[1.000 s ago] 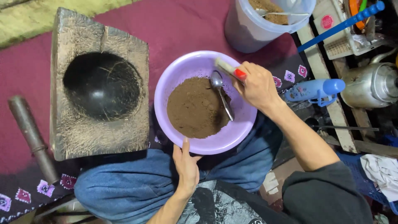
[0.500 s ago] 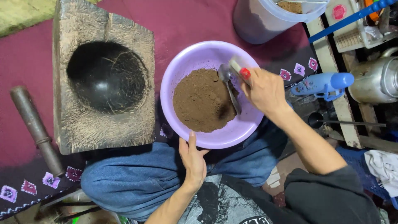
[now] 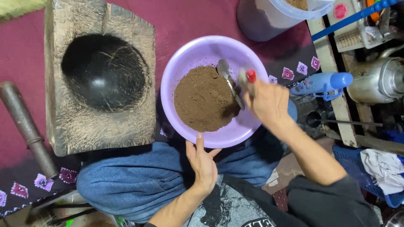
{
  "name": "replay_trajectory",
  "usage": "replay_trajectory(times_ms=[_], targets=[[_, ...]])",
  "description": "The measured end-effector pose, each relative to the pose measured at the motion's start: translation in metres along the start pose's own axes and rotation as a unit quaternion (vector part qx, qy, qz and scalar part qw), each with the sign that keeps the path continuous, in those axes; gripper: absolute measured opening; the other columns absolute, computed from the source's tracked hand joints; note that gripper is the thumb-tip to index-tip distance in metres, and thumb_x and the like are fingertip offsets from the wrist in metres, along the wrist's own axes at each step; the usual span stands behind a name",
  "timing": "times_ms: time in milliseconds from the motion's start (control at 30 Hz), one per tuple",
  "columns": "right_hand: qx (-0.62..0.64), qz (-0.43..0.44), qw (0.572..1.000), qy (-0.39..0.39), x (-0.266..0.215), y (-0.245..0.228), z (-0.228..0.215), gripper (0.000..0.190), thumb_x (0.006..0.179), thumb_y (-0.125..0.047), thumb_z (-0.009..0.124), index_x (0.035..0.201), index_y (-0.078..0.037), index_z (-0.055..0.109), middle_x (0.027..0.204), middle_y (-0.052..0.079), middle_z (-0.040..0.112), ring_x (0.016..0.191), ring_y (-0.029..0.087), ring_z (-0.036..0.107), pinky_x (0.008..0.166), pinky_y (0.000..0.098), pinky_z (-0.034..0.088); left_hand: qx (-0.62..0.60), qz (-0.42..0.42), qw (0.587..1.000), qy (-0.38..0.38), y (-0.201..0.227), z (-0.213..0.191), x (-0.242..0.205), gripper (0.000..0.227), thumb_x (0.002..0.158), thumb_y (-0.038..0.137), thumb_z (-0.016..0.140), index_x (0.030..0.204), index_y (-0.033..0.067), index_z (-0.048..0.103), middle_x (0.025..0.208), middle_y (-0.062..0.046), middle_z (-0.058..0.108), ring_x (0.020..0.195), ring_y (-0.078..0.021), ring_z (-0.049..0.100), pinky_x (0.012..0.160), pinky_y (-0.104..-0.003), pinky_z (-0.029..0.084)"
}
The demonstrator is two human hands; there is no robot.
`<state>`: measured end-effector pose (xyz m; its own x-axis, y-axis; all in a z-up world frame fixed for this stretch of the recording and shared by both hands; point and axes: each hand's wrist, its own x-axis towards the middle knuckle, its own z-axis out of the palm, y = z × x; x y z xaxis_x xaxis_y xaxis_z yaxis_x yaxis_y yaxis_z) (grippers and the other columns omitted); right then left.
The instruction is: Collecting fine brown powder from a stone mortar into a plastic bowl using a brush and a spoon.
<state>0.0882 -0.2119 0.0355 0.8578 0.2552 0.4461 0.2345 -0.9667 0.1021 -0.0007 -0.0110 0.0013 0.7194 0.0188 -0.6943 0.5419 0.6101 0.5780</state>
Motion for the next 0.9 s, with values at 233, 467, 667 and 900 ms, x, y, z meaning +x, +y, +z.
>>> replay_trajectory(times_ms=[233,467,667,900], targets=[[0.082,0.133,0.988,-0.018,-0.018,-0.017,-0.023,0.016,0.089,-0.010,0.080,0.091,-0.005,0.065,0.065,0.009,0.057,0.046,0.026,0.045,0.048,0.0385,0.037,-0.039,0.000,0.999,0.020,-0.006,-0.007,0.002,0.039,0.101,0.018,0.047,0.137,0.0034,0.041,0.131,-0.017,0.054,0.113,-0.0245,0.059,0.097,-0.043,0.054],[0.105,0.232,0.942,-0.217,-0.054,-0.018,0.005,0.058,0.088,-0.059,0.067,0.064,-0.008,0.054,0.052,0.015,0.056,0.056,0.046,0.066,0.047,0.0508,0.049,0.116,0.102,0.980,0.123,0.019,-0.009,0.030,0.031,0.110,0.025,0.054,0.085,0.0124,0.041,0.090,0.005,0.031,0.085,-0.0084,0.038,0.074,-0.020,0.048],[-0.011,0.190,0.981,-0.025,-0.050,-0.003,-0.009,0.043,0.097,-0.028,0.078,0.066,-0.011,0.055,0.053,0.010,0.051,0.052,0.037,0.061,0.050,0.0413,0.049,0.036,0.052,0.992,0.107,0.021,0.021,-0.001,0.018,0.112,0.024,0.045,0.105,0.0077,0.051,0.102,-0.003,0.044,0.097,-0.0122,0.044,0.094,-0.037,0.057],[0.062,0.181,0.981,-0.028,-0.036,-0.022,-0.020,0.044,0.089,-0.032,0.082,0.062,-0.010,0.055,0.051,0.009,0.051,0.052,0.038,0.061,0.049,0.0395,0.047,-0.015,0.022,0.997,0.077,-0.012,0.040,-0.019,0.053,0.109,0.020,0.040,0.159,0.0120,0.026,0.153,-0.007,0.029,0.129,-0.0204,0.041,0.100,-0.052,0.057]])
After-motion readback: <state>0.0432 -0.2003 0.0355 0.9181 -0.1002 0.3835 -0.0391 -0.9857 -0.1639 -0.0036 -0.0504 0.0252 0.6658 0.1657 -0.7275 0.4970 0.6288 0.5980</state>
